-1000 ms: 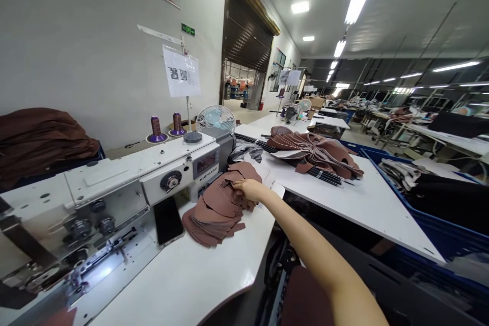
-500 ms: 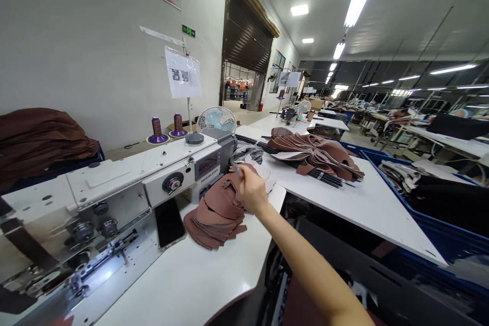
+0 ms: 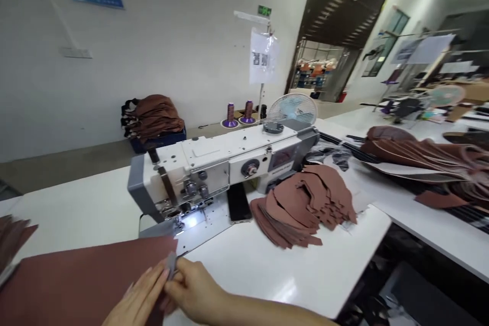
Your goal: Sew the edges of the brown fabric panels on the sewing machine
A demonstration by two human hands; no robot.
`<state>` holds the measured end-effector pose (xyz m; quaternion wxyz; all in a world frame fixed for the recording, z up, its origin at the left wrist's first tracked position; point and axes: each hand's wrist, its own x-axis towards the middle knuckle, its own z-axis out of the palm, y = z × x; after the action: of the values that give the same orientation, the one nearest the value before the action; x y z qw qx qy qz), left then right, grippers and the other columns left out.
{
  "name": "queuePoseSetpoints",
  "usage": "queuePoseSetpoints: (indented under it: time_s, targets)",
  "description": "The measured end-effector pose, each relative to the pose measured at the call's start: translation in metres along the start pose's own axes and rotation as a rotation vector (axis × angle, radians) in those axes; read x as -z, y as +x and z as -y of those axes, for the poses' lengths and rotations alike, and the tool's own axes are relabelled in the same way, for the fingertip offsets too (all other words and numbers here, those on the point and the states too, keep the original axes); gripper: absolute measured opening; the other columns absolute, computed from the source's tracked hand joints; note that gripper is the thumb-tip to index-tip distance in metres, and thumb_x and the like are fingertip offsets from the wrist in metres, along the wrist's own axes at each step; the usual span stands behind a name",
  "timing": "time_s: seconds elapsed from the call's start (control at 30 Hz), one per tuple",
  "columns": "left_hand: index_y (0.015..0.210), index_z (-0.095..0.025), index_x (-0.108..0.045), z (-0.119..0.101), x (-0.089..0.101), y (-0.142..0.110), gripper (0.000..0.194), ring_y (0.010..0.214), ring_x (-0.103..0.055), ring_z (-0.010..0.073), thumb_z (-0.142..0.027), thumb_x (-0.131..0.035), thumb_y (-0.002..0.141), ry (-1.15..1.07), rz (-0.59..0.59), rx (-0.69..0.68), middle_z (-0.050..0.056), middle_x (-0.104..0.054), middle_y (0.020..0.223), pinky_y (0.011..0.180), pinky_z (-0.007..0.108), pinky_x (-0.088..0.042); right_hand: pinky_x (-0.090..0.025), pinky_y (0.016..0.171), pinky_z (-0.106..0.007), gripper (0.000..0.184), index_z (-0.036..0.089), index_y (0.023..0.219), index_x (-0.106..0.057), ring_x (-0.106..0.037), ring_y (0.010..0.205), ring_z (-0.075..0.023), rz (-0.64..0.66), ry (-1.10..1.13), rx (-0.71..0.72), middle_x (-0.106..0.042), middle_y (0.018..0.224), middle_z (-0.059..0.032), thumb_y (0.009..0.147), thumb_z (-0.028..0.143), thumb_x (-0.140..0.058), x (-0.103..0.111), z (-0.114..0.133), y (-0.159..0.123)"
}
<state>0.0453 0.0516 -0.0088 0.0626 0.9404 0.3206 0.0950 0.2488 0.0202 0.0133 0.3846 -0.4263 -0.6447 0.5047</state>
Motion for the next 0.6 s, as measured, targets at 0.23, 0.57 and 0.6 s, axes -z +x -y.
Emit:
queuePoseSetpoints:
  time_s: [0.23,0.57,0.6]
  targets:
    - [0.137,-0.019,-0.044,0.019,0.014,0.025,0.069,0.133,-0.039,0.0194,0.005,-0.020,0.077,0.072,0.192,0.477,0.007,-0.042,0.145,0.108,0.042,-0.037,-0.048,0.087,-0.041,0.025,0.008,0.105,-0.060,-0.062,0.100,-0.0274,0.215,-1.283,0.964,-0.066,0.109,-0.0167,0.093,0.021,-0.042,0.008,-0.006,0.003]
    - [0.123,-0.019,-0.055,0.026,0.024,0.061,0.052,0.100,-0.050,0.0204,-0.003,-0.032,0.079,-0.028,0.215,0.455,0.010,-0.055,0.108,0.088,0.033,-0.042,-0.051,0.076,-0.048,0.027,-0.002,0.097,-0.062,-0.067,0.091,-0.0353,-0.175,-1.441,0.970,-0.067,0.097,-0.0287,0.083,0.010,-0.043,-0.036,-0.028,0.036]
    - [0.127,-0.016,-0.052,0.028,0.026,0.064,0.053,0.102,-0.049,0.0214,-0.004,-0.032,0.079,-0.042,0.232,0.440,0.011,-0.054,0.110,0.090,0.034,-0.042,-0.052,0.076,-0.047,0.026,-0.001,0.095,-0.062,-0.067,0.091,-0.0350,-0.192,-1.417,0.961,-0.068,0.095,-0.0275,0.083,0.010,-0.042,-0.035,-0.031,0.038]
